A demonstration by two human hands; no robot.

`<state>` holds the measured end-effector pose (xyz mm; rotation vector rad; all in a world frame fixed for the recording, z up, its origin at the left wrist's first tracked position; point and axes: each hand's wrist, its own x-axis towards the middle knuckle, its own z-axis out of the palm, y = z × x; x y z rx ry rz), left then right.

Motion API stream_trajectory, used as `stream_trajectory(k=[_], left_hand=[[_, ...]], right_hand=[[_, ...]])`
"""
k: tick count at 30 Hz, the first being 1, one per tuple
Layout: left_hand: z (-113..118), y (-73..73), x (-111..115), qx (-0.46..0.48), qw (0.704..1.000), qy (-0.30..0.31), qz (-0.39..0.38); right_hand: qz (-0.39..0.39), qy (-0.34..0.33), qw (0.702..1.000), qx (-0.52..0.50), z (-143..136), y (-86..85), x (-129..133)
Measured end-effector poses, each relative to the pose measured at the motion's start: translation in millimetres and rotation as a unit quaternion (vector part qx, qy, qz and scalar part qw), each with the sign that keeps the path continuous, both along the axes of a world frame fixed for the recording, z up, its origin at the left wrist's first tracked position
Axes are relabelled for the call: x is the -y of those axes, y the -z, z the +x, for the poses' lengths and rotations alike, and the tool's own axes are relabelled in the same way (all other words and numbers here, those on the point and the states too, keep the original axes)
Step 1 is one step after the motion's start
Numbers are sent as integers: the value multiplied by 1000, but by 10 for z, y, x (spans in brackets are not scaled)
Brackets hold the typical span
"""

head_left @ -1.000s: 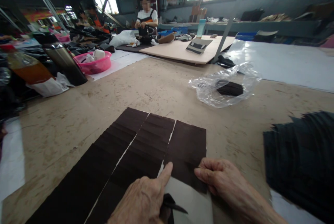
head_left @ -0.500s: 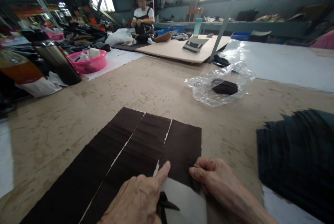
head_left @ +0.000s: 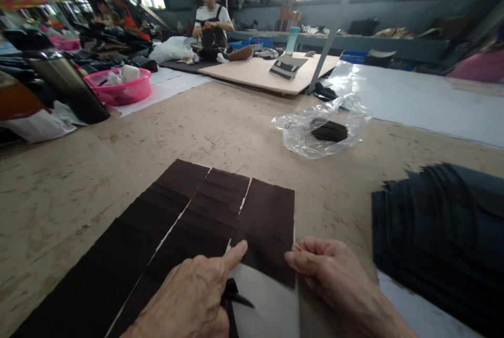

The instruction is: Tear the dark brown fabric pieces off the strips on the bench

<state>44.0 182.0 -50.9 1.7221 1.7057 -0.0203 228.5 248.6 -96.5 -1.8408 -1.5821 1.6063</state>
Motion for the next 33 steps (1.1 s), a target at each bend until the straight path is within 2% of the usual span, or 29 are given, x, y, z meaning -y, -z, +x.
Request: stream_trajectory(k=[4,7,16,22,27,33], left_hand=[[38,-84,-78,-29,998,4,-62],[54,-121,-105,-49,997,12,-59],[-23,-16,-98,-45,999,26,10],[-15,-16,-43,-100,993,58,-17],[51,15,15,-114,987,108,-35],[87,-17,-2,-129,988,87,-22]], right_hand=[[44,14,998,42,-22,41,5],[67,6,996,64,-23,63,1],[121,-44,979,156,-46,70,-14],[159,-67,954,245,-70,48,-5],[175,-72,942,277,-84,73,46],[185,-54,939,284,-93,61,135]])
